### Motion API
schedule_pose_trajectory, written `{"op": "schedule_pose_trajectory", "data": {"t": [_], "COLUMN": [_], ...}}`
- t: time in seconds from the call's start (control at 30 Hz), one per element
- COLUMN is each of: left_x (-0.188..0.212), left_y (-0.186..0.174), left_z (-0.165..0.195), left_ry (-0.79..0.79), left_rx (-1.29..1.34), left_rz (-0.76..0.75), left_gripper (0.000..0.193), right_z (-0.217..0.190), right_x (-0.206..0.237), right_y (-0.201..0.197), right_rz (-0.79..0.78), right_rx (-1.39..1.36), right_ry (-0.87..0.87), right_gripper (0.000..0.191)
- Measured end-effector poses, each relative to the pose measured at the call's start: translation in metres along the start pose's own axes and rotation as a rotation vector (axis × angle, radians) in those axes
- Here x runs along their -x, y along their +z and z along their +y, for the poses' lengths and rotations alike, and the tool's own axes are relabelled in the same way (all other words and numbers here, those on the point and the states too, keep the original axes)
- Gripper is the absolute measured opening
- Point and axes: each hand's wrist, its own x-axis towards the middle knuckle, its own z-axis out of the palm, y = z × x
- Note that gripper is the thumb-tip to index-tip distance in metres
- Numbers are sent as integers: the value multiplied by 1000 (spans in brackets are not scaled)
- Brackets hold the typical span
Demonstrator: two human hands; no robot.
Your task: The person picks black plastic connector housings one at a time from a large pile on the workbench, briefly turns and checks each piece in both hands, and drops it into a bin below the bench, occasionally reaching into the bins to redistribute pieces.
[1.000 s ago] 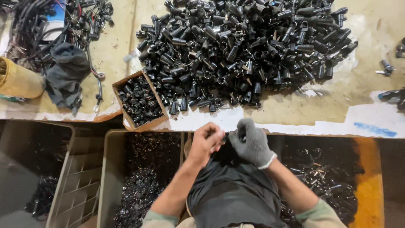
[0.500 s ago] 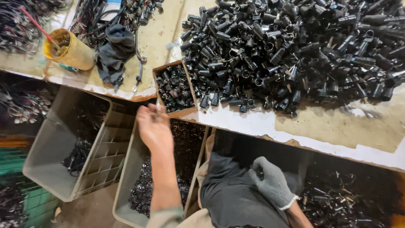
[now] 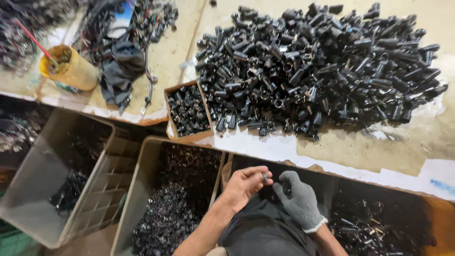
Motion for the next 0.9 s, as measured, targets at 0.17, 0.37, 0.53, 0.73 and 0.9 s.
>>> {"op": "schedule_pose_trajectory", "data": {"t": [0.17, 0.37, 0.53, 0.73, 0.9], "left_x": [-4, -4, 11, 28, 16], "left_y": [15, 26, 51, 67, 50], "left_z": [-2, -22, -20, -22, -33], "left_ry": [-52, 52, 281, 434, 347], "left_rx": [-260, -484, -828, -1038, -982], "left_rz": [-190, -199, -30, 64, 205], "left_gripper": [24, 18, 31, 25, 17], "right_z": [5, 20, 28, 32, 24], "right_x": [14, 25, 29, 26, 22], "right_y": [-2, 5, 16, 21, 13], "right_rz": [-10, -12, 40, 98, 78], "right_rx": [-57, -84, -74, -72, -71], "right_ry": [73, 92, 115, 84, 134], "right_gripper": [35, 43, 47, 55, 51]}}
